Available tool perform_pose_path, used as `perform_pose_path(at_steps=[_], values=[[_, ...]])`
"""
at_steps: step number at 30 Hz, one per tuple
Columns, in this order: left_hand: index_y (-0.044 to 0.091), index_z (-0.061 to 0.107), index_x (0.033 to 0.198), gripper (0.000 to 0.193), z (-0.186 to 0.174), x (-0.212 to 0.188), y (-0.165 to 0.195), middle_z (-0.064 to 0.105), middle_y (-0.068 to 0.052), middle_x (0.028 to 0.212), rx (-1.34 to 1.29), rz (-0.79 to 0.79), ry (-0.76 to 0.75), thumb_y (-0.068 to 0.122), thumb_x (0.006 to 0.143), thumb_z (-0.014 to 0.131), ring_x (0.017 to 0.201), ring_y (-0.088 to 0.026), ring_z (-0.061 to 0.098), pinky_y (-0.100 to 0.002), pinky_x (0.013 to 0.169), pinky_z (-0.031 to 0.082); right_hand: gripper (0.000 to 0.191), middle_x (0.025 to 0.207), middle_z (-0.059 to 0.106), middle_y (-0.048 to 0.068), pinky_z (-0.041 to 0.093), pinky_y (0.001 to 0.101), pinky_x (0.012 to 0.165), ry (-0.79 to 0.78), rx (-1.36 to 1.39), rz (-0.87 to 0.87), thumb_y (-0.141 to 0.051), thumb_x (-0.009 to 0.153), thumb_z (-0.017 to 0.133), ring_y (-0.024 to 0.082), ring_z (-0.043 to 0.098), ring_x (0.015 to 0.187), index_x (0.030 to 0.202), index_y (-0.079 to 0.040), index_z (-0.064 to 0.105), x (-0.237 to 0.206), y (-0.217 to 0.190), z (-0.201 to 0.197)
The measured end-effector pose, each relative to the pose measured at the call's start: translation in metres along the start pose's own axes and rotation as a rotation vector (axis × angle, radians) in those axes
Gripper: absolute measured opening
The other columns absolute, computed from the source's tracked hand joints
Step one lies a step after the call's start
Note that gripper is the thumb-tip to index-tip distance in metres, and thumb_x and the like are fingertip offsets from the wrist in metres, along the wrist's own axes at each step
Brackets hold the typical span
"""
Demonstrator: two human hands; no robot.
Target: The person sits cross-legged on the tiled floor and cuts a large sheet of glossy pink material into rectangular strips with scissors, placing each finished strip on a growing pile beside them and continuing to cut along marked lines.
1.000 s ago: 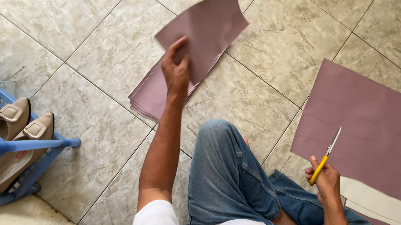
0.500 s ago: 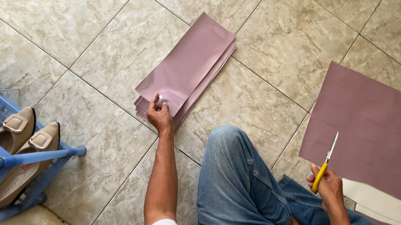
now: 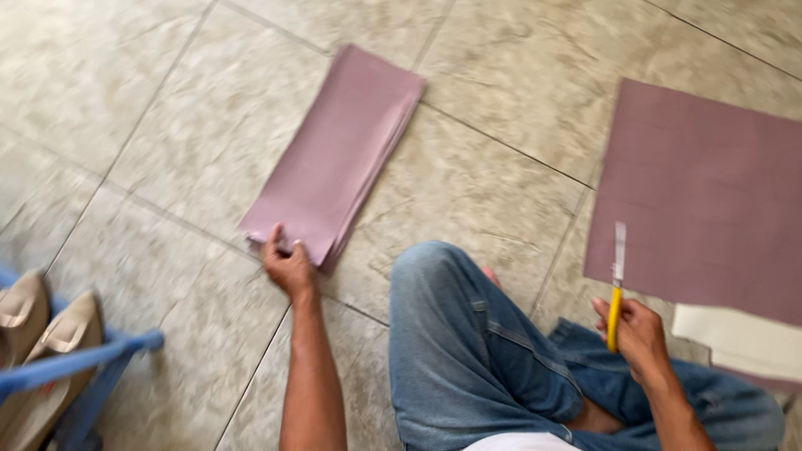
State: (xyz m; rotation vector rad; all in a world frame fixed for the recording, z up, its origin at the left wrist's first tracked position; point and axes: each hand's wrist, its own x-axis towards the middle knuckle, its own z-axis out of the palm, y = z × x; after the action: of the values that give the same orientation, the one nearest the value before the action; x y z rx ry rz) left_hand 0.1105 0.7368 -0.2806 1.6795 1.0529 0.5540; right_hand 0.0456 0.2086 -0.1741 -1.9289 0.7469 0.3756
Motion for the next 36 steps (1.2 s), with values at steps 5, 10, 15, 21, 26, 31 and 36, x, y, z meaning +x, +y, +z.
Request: perform_pose_path(at_steps=[5,10,15,21,26,31,36], values=[[0.002,0.062,0.136,0.05,-0.003,-0.03,0.044,0.057,-0.013,0.145,-0.069,0.232,-0.074,-0.001,0.088,0.074,0.131,-0.024,0.051,-0.036,0.104,0.045,0.04,0.075,0.071,0.007,0.05,0.0312,0.06,0.146,-0.236,-0.189,-0.037,0.082,0.085,0.014,0.06,0.068,0.095,-0.001,0.074,0.001,0.01,-0.015],[0.002,0.057,0.144,0.041,0.029,-0.126,0.13,0.06,-0.01,0.142,-0.26,0.358,-0.458,-0.003,0.103,0.062,0.123,-0.018,0.058,-0.033,0.102,0.051,0.047,0.069,0.069,0.008,0.051,0.0358,0.06,0.293,-0.24,-0.142,-0.047,0.081,0.083,0.018,0.063,0.062,0.085,-0.001,0.071,-0.007,0.011,-0.034],[0.005,0.054,0.147,0.048,0.121,-0.255,0.139,0.068,-0.013,0.127,-0.257,0.08,-1.085,0.007,0.1,0.064,0.109,-0.019,0.065,-0.03,0.094,0.053,0.041,0.068,0.067,0.007,0.05,0.0346,0.057,0.358,-0.007,-0.031,-0.045,0.086,0.078,0.017,0.062,0.06,0.084,-0.004,0.069,-0.019,0.022,-0.06],[0.006,0.041,0.152,0.071,0.222,-0.386,0.081,0.044,-0.019,0.153,0.067,-0.276,-1.205,0.018,0.091,0.075,0.135,-0.025,0.046,-0.037,0.107,0.04,0.032,0.068,0.058,0.001,0.047,0.0319,0.049,0.247,0.772,0.205,-0.034,0.088,0.078,0.015,0.056,0.055,0.089,-0.005,0.066,0.001,0.06,-0.095],[0.002,0.046,0.133,0.062,0.265,-0.426,0.077,0.057,-0.015,0.115,0.061,-0.251,-1.034,0.017,0.084,0.08,0.1,-0.023,0.057,-0.036,0.084,0.05,0.032,0.067,0.056,0.001,0.047,0.0296,0.049,0.149,1.066,0.304,-0.034,0.091,0.078,0.015,0.056,0.054,0.088,-0.004,0.068,0.025,0.075,-0.118],[-0.001,0.061,0.095,0.022,0.284,-0.427,0.089,0.06,-0.006,0.076,0.059,-0.409,-1.215,0.016,0.088,0.074,0.07,-0.018,0.054,-0.035,0.065,0.044,0.033,0.072,0.066,0.005,0.053,0.0326,0.051,0.204,0.969,0.366,-0.038,0.088,0.073,0.017,0.064,0.059,0.098,-0.008,0.065,0.034,0.068,-0.112],[0.002,0.062,0.085,0.012,0.27,-0.412,0.083,0.057,-0.001,0.072,0.041,-0.226,-1.241,0.011,0.087,0.069,0.067,-0.011,0.051,-0.027,0.062,0.046,0.043,0.084,0.07,0.013,0.057,0.0321,0.055,0.33,0.971,0.266,-0.038,0.094,0.075,0.017,0.067,0.067,0.108,0.001,0.063,0.044,0.06,-0.105]])
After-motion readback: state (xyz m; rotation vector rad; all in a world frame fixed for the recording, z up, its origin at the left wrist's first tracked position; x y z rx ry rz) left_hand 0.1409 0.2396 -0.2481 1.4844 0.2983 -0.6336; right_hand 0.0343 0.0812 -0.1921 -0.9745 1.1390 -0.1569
